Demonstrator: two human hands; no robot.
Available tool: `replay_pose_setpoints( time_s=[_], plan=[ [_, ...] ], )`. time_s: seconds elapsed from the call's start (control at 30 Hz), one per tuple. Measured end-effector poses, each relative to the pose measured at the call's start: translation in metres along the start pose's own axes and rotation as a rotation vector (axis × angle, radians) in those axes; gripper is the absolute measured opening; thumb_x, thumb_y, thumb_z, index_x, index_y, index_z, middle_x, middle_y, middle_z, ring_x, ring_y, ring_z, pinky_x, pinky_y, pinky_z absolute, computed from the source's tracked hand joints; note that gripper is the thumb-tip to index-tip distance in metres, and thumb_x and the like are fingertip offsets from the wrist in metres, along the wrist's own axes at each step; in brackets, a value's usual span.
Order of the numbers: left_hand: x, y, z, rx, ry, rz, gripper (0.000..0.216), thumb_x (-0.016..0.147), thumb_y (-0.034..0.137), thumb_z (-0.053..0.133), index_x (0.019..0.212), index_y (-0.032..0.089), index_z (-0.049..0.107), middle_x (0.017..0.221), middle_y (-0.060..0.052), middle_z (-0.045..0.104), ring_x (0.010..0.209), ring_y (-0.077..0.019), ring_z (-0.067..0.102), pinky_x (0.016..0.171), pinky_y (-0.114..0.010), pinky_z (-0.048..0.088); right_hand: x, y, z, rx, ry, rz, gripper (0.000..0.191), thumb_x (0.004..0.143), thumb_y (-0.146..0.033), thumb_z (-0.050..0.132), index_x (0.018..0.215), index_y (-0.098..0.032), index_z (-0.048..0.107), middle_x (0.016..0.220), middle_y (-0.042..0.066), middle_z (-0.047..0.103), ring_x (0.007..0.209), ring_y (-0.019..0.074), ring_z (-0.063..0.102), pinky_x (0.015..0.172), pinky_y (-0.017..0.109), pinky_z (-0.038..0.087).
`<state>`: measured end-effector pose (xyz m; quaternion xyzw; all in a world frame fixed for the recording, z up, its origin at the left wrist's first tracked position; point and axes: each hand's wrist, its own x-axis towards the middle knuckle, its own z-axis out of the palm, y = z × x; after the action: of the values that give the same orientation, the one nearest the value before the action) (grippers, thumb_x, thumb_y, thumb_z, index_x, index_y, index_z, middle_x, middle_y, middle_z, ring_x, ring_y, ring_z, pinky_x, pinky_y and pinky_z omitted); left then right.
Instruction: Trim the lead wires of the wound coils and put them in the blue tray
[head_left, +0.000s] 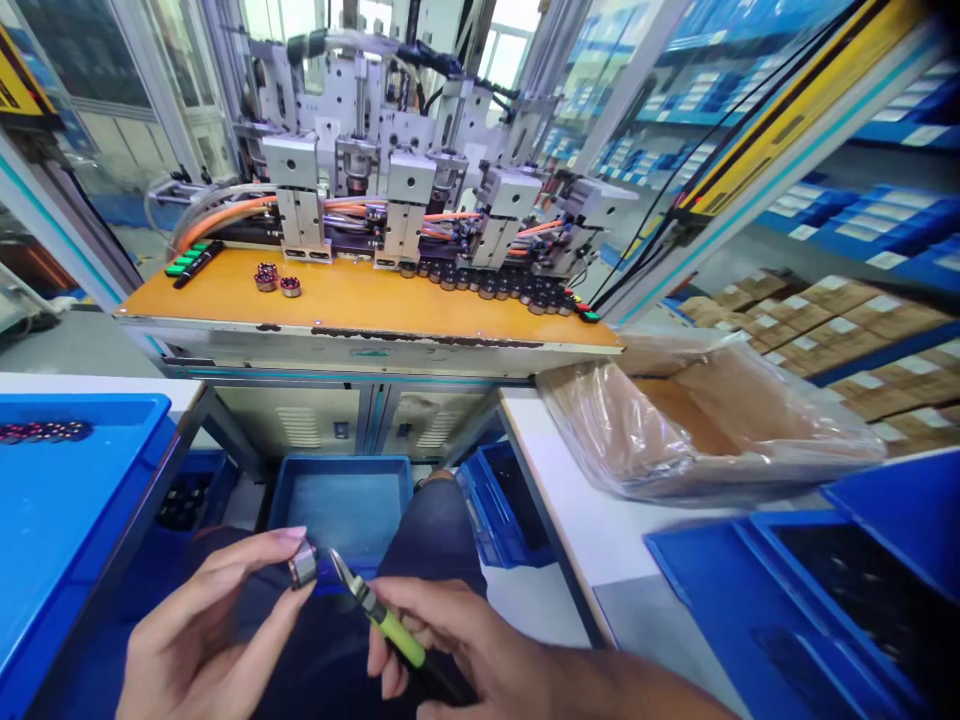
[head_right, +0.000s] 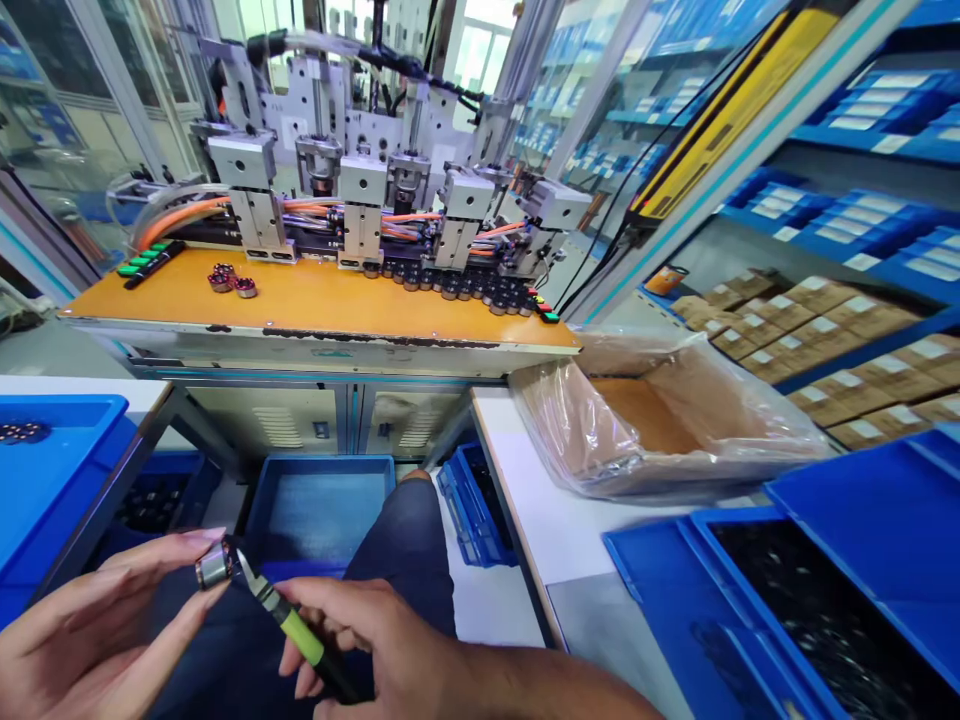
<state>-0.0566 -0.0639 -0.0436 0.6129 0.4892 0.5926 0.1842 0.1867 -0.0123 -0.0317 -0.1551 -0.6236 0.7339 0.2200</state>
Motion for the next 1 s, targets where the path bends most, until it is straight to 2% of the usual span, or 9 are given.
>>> replay_pose_setpoints(
  time_s=[0.27, 0.43, 0.6, 0.8, 0.9, 1.0],
  plan=[
    [-0.011, 0.001, -0.002, 0.05, -0.06, 0.047, 0.066, 0.074, -0.006, 0.07, 0.129, 0.026, 0.052, 0.113, 0.002, 0.075, 0.101, -0.0131, 0.073, 0.099, -0.024, 0.057, -0.002, 0.011, 0.004, -0.008, -0.002, -0.033, 0.077, 0.079, -0.022, 0.071, 0.15, -0.025, 0.041, 0.101, 0.008, 0.061, 0.081, 0.0138, 0.059, 0.08, 0.034, 0.053],
    [-0.012, 0.002, -0.002, 0.051, -0.046, 0.04, 0.068, 0.073, -0.007, 0.07, 0.13, 0.025, 0.053, 0.113, 0.002, 0.075, 0.1, -0.0127, 0.074, 0.1, -0.023, 0.057, -0.002, 0.01, 0.005, 0.019, -0.008, -0.016, 0.076, 0.079, -0.027, 0.073, 0.149, -0.025, 0.042, 0.099, 0.007, 0.059, 0.078, 0.0132, 0.057, 0.077, 0.032, 0.053],
    [-0.012, -0.001, -0.003, 0.021, -0.054, -0.007, 0.06, 0.077, -0.003, 0.068, 0.127, 0.027, 0.054, 0.112, 0.003, 0.076, 0.104, -0.0143, 0.073, 0.098, -0.025, 0.059, -0.002, 0.009, 0.007, 0.032, -0.025, 0.03, 0.07, 0.084, -0.035, 0.07, 0.147, -0.024, 0.043, 0.099, 0.008, 0.057, 0.075, 0.0123, 0.056, 0.073, 0.031, 0.051],
    [-0.012, -0.002, -0.001, 0.009, -0.032, 0.056, 0.061, 0.075, -0.008, 0.068, 0.127, 0.022, 0.055, 0.112, 0.002, 0.076, 0.102, -0.0132, 0.073, 0.101, -0.024, 0.056, 0.001, 0.012, 0.007, 0.035, -0.03, -0.013, 0.071, 0.082, -0.032, 0.071, 0.147, -0.024, 0.042, 0.098, 0.007, 0.055, 0.073, 0.0112, 0.055, 0.069, 0.028, 0.05],
    [-0.013, -0.004, -0.002, 0.006, -0.031, 0.065, 0.061, 0.075, -0.009, 0.068, 0.126, 0.021, 0.055, 0.115, 0.002, 0.076, 0.103, -0.0119, 0.073, 0.103, -0.022, 0.054, 0.003, 0.007, 0.007, 0.019, -0.026, 0.005, 0.066, 0.082, -0.03, 0.069, 0.143, -0.022, 0.046, 0.096, 0.006, 0.055, 0.071, 0.0101, 0.054, 0.066, 0.026, 0.049],
    [-0.016, -0.006, -0.003, 0.018, -0.05, 0.05, 0.059, 0.076, -0.007, 0.068, 0.126, 0.022, 0.055, 0.112, 0.001, 0.076, 0.105, -0.0139, 0.073, 0.103, -0.026, 0.055, 0.005, 0.0, 0.008, 0.016, -0.009, 0.046, 0.051, 0.079, -0.026, 0.069, 0.128, -0.017, 0.056, 0.091, 0.005, 0.056, 0.069, 0.0089, 0.054, 0.063, 0.023, 0.047]
  ],
)
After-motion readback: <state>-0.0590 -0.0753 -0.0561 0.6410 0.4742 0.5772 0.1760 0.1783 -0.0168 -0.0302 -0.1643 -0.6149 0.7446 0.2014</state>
